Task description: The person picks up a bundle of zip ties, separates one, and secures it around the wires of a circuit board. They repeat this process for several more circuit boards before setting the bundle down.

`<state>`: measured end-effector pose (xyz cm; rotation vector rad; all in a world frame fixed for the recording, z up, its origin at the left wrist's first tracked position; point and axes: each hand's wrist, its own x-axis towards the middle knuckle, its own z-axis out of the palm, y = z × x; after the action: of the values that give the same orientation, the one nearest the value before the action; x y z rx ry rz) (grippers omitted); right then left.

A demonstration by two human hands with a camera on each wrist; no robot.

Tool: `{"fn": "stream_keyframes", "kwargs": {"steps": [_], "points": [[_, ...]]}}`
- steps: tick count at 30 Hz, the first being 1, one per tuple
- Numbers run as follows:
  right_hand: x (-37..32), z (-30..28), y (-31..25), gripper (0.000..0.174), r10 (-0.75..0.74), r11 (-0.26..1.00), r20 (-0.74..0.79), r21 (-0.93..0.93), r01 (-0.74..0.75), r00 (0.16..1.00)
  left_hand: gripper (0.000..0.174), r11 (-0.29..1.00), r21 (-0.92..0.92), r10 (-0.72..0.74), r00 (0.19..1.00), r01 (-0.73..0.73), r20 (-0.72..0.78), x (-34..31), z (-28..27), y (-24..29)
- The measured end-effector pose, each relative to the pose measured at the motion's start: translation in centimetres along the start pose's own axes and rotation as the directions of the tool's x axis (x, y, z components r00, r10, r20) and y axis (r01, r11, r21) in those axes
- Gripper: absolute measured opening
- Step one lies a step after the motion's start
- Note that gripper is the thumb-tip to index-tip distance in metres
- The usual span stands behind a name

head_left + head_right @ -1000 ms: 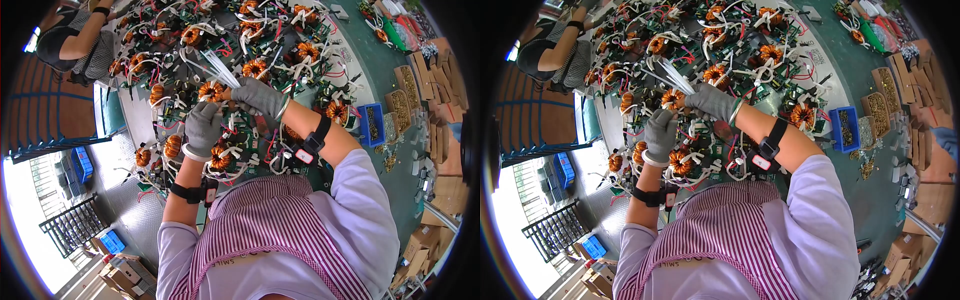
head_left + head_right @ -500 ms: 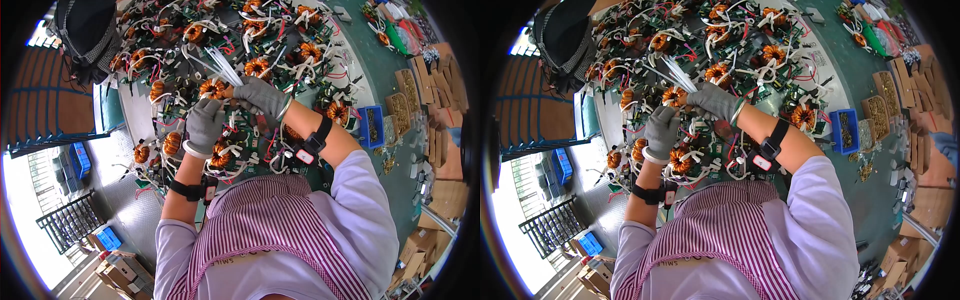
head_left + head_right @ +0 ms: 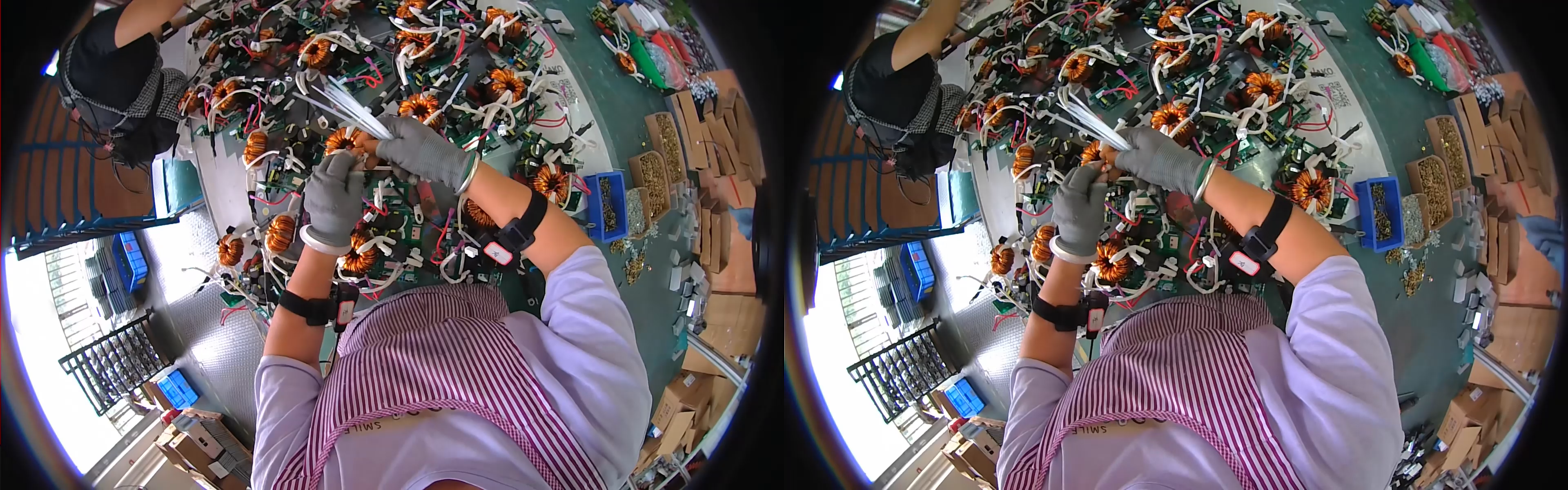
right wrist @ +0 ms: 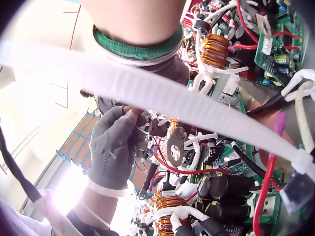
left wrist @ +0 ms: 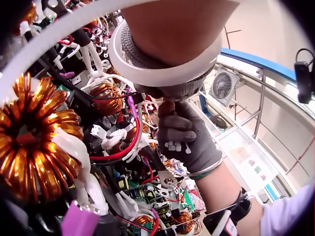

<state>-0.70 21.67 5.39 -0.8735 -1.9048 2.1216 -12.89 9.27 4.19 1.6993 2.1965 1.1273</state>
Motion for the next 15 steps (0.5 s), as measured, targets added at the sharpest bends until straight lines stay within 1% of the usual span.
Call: {"fn": "stream_keyframes", "kwargs": {"steps": [2, 3, 4, 5, 8, 9, 12, 13, 15], "points": [[0.3, -0.4, -0.1, 0.033, -0.115, 0.963, 0.027, -0.242, 0.118, 0.993, 0.016, 0.998, -0.057, -0.016, 0.999, 0.019, 0.04, 0.2, 0.0, 0.1], [0.7, -0.4, 0.5, 0.033, -0.241, 0.882, -0.008, -0.418, 0.216, 0.971, 0.015, 0.996, -0.087, -0.023, 0.998, 0.029, 0.063, 0.3, 0.0, 0.2], [1.5, -0.1, 1.5, 0.034, -0.367, 0.76, -0.019, -0.582, 0.288, 0.93, 0.015, 0.991, -0.125, -0.046, 0.997, 0.053, 0.064, 0.3, 0.2, 0.1], [2.0, 0.2, 2.2, 0.035, -0.486, 0.604, -0.005, -0.725, 0.332, 0.874, 0.014, 0.984, -0.163, -0.067, 0.996, 0.077, 0.066, 0.3, 0.3, 0.0], [1.3, 0.8, 0.1, 0.034, -0.405, 0.675, 0.003, -0.674, 0.301, 0.914, 0.012, 0.965, -0.235, -0.1, 0.991, 0.118, 0.085, 0.5, 0.5, -0.9], [1.0, 0.9, -0.5, 0.031, -0.405, 0.688, -0.006, -0.66, 0.3, 0.914, 0.011, 0.959, -0.252, -0.106, 0.99, 0.126, 0.092, 0.6, 0.5, -1.1], [1.5, 1.1, -0.1, 0.032, -0.391, 0.832, -0.16, -0.483, 0.273, 0.907, 0.009, 0.991, -0.135, -0.02, 0.999, 0.025, 0.038, 0.9, 0.0, -0.9], [1.5, 1.1, -0.1, 0.031, -0.403, 0.869, -0.214, -0.394, 0.3, 0.89, 0.009, 0.992, -0.126, -0.007, 1.0, 0.006, -0.008, 0.9, 0.2, -1.0], [1.1, 1.0, 0.0, 0.029, -0.406, 0.912, -0.321, -0.204, 0.356, 0.856, 0.009, 0.993, -0.01, 0.116, 0.992, -0.117, -0.043, 0.7, 0.6, -1.9]]}}
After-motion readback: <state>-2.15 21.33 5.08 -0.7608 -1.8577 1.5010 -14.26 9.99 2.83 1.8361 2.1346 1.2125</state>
